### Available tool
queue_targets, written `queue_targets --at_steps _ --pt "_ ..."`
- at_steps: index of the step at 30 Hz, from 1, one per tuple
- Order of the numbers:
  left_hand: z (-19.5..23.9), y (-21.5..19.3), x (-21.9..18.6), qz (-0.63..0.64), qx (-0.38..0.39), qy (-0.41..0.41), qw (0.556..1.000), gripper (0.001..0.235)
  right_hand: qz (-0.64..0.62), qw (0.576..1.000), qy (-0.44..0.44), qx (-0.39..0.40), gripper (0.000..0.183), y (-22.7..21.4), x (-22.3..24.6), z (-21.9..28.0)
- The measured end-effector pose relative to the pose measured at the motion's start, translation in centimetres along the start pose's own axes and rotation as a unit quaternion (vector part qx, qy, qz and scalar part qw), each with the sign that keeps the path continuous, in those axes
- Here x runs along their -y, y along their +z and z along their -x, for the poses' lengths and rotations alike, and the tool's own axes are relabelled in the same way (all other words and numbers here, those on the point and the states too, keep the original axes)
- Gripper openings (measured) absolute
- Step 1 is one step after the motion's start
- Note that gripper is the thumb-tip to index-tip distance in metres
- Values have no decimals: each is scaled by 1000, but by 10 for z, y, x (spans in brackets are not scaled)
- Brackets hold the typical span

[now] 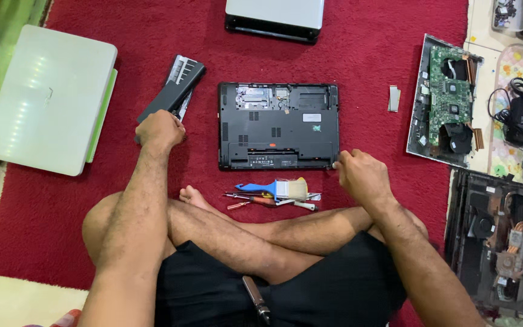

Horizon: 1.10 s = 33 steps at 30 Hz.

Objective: The person sits on the floor and uses a screwdriver to remove screws from the bottom of a black laptop. They remove the back cover, then proceed to detach and remove the keyboard and other internal components.

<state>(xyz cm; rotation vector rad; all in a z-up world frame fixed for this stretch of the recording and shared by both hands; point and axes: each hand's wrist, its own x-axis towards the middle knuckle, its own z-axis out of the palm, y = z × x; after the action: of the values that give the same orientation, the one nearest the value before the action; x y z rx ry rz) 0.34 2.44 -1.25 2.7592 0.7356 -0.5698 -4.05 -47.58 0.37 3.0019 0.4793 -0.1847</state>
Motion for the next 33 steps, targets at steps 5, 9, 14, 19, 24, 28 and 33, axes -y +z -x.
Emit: queue_targets --at_steps 5,9,14,19,24,28,33 --pt "-7 7 2 -1 -1 -10 1000 12 7 999 -1 33 23 -7 -1 -3" --pt "5 0 -3 3 7 4 1000 10 5 997 -29 66 17 -12 2 -3" --pt "-21 24 5 -6 19 2 1000 17 -35 995 22 95 26 -20 -2 -11" --pt "-26 33 7 -19 23 7 1000 19 -51 992 23 110 22 -19 -7 -13" --pt "-6 12 -5 14 24 23 999 13 -48 995 3 86 17 -23 -7 -9" --pt "-3 10 -9 47 22 44 998 9 -41 994 41 89 21 -15 -7 -7" --pt "6 7 -16 71 15 79 994 23 -46 990 63 120 31 -16 -8 -9"
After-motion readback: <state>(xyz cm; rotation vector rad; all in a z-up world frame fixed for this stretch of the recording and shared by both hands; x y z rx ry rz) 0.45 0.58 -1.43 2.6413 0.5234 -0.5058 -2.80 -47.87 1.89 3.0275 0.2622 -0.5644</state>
